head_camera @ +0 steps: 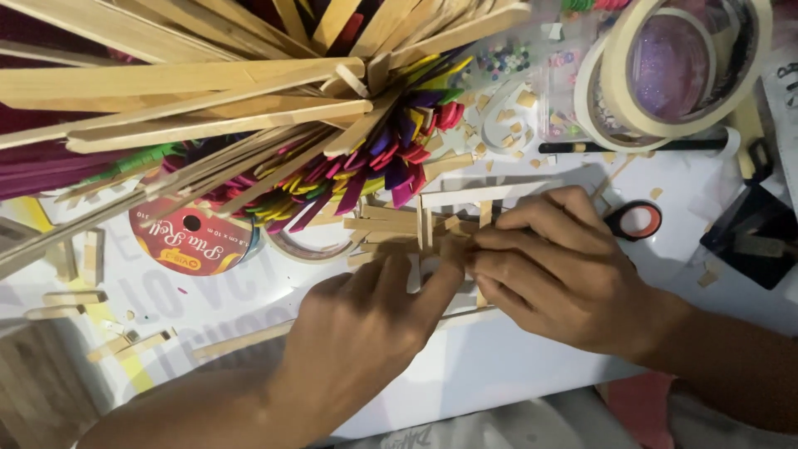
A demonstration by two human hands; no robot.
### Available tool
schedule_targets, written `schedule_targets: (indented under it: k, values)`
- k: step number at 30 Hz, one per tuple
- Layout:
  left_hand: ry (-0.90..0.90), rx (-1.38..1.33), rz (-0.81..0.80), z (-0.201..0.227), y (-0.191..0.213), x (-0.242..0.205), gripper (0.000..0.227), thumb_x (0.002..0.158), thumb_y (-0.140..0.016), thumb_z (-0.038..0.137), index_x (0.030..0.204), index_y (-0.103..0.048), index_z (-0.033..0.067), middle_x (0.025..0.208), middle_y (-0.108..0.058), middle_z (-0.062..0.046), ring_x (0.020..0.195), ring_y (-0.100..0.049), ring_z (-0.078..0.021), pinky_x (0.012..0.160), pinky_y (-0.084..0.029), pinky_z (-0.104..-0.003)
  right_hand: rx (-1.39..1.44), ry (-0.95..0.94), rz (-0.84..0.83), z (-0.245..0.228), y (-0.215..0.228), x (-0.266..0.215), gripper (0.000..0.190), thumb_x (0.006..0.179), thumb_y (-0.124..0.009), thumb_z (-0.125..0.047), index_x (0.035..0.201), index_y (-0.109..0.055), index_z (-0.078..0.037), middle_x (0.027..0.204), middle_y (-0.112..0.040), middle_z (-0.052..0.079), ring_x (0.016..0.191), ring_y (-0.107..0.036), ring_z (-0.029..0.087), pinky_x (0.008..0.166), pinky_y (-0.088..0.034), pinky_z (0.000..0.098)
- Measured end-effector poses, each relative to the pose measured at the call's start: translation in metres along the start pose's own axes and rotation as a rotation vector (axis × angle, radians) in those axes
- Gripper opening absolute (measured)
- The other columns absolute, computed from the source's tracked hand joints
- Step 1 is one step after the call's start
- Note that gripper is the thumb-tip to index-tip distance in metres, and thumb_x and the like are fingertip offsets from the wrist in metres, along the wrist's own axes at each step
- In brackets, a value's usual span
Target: Reinforcing a small popsicle stick frame by gluing additional sticks to the structure.
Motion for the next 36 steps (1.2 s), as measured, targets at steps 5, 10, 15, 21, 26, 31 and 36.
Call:
schedule_targets:
  k: [5, 10, 15, 21, 26, 31, 36]
  values:
    - [-0.061, -0.016, 0.094, 0.0, 0.002, 0.002, 0.014, 0.101, -0.061, 0.014, 0.114, -0.065, 0.0174, 0.083, -0.057, 0.0, 0.056, -0.05, -0.0119, 0.045, -0.036, -0.027, 0.038, -0.006, 0.008, -0.004, -0.001, -0.001, 0.009, 0.098, -0.067, -0.005, 0.09, -0.069, -0.001, 0.098, -0.074, 0.008, 0.086, -0.064, 0.028, 0.077, -0.04, 0.0406]
    - [-0.083, -0.08, 0.091, -0.005, -0.003, 0.006, 0.01, 0.104, -0.063, 0.012, 0.097, -0.062, 0.0186, 0.076, -0.052, 0.003, 0.06, -0.055, -0.0118, 0.043, -0.037, -0.028, -0.005, -0.022, 0.001, -0.003, -0.001, -0.002, 0.005, 0.098, -0.071, -0.004, 0.094, -0.073, -0.003, 0.104, -0.074, 0.006, 0.103, -0.067, 0.031, 0.087, -0.041, 0.0435]
    - [-0.068, -0.08, 0.007, -0.008, -0.012, 0.002, 0.018, 0.093, -0.066, 0.006, 0.085, -0.056, 0.0185, 0.077, -0.057, -0.001, 0.067, -0.058, -0.017, 0.044, -0.04, -0.032, 0.065, 0.004, 0.013, -0.002, 0.003, 0.007, 0.01, 0.097, -0.071, 0.002, 0.088, -0.072, -0.001, 0.118, -0.073, 0.014, 0.103, -0.07, 0.034, 0.087, -0.05, 0.0442]
    - [-0.081, -0.041, 0.058, -0.012, -0.008, 0.003, 0.009, 0.096, -0.063, 0.007, 0.099, -0.068, 0.0132, 0.091, -0.061, -0.002, 0.082, -0.064, -0.015, 0.049, -0.041, -0.026, -0.017, 0.043, -0.015, 0.0, 0.002, 0.011, 0.014, 0.101, -0.063, 0.0, 0.09, -0.072, -0.003, 0.098, -0.071, 0.011, 0.086, -0.064, 0.029, 0.076, -0.042, 0.0402]
    - [-0.135, -0.103, 0.153, -0.012, -0.012, 0.009, 0.006, 0.106, -0.063, 0.008, 0.111, -0.066, 0.0067, 0.093, -0.06, -0.004, 0.073, -0.058, -0.0163, 0.055, -0.043, -0.027, -0.052, 0.014, -0.022, 0.004, -0.005, 0.006, 0.011, 0.099, -0.07, -0.001, 0.088, -0.07, -0.003, 0.096, -0.07, 0.008, 0.086, -0.063, 0.03, 0.074, -0.043, 0.0414]
    - [-0.175, -0.328, 0.181, -0.014, -0.018, 0.013, 0.013, 0.105, -0.064, 0.003, 0.093, -0.063, 0.0085, 0.094, -0.063, -0.006, 0.077, -0.065, -0.0211, 0.065, -0.052, -0.032, -0.06, 0.002, -0.023, 0.003, -0.011, 0.005, 0.017, 0.099, -0.067, -0.003, 0.083, -0.063, -0.004, 0.097, -0.07, 0.01, 0.088, -0.063, 0.032, 0.074, -0.042, 0.0411]
    - [-0.127, -0.258, 0.138, -0.02, -0.017, 0.016, 0.007, 0.103, -0.065, 0.006, 0.101, -0.065, 0.0122, 0.11, -0.067, -0.007, 0.072, -0.059, -0.02, 0.048, -0.041, -0.03, -0.07, -0.022, -0.006, 0.001, -0.011, 0.008, 0.016, 0.1, -0.071, -0.002, 0.085, -0.067, -0.002, 0.098, -0.072, 0.01, 0.086, -0.065, 0.031, 0.075, -0.043, 0.0419]
Point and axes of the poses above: each hand's wrist, its own x-axis towards the middle knuckle, its own y-axis out of the back of the hand, z = x × y, the point moved 3 cm from there along x, towards the middle knuckle
